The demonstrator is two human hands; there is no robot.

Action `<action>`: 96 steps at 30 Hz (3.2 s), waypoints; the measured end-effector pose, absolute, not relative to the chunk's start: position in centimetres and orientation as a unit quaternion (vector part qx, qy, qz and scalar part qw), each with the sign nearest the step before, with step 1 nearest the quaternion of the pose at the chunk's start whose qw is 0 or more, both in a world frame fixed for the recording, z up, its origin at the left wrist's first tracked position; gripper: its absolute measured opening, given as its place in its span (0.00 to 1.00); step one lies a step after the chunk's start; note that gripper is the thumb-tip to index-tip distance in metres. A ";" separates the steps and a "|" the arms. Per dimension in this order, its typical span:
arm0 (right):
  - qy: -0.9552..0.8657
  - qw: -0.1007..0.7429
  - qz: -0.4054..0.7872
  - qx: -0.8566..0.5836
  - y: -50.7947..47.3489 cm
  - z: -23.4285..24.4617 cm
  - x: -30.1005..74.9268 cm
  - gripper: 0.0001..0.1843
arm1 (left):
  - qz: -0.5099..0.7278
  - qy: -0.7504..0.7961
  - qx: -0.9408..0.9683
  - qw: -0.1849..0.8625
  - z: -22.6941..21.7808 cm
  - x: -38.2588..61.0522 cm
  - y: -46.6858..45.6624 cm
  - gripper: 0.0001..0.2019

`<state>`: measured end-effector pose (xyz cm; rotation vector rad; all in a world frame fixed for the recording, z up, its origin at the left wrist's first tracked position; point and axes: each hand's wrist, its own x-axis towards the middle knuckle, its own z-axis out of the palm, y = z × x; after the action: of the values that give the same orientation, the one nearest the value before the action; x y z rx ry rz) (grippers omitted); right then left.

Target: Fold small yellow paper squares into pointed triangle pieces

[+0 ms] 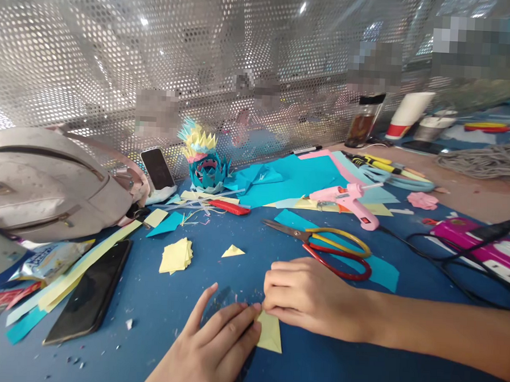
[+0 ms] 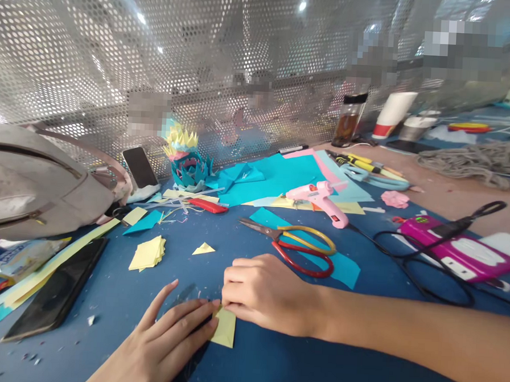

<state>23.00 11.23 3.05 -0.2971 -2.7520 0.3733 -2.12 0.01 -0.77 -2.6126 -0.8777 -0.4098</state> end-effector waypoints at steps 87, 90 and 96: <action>-0.973 0.119 0.185 -0.063 11.7 2.0 20.9 0.18 | -0.199 -0.328 -0.915 0.126 -0.8 -1.2 -0.8 0.32; -0.974 0.120 0.182 -0.063 11.7 2.0 20.9 0.18 | -0.199 -0.320 -0.917 0.132 -0.7 -1.1 -0.8 0.34; -0.972 0.130 0.185 -0.061 11.7 1.9 21.0 0.20 | -0.194 -0.328 -0.914 0.139 -1.0 -1.0 -0.6 0.35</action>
<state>20.95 11.68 1.85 -0.1768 -2.8242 0.5379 -0.98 -0.56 -0.97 -2.6437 -0.9472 -0.5607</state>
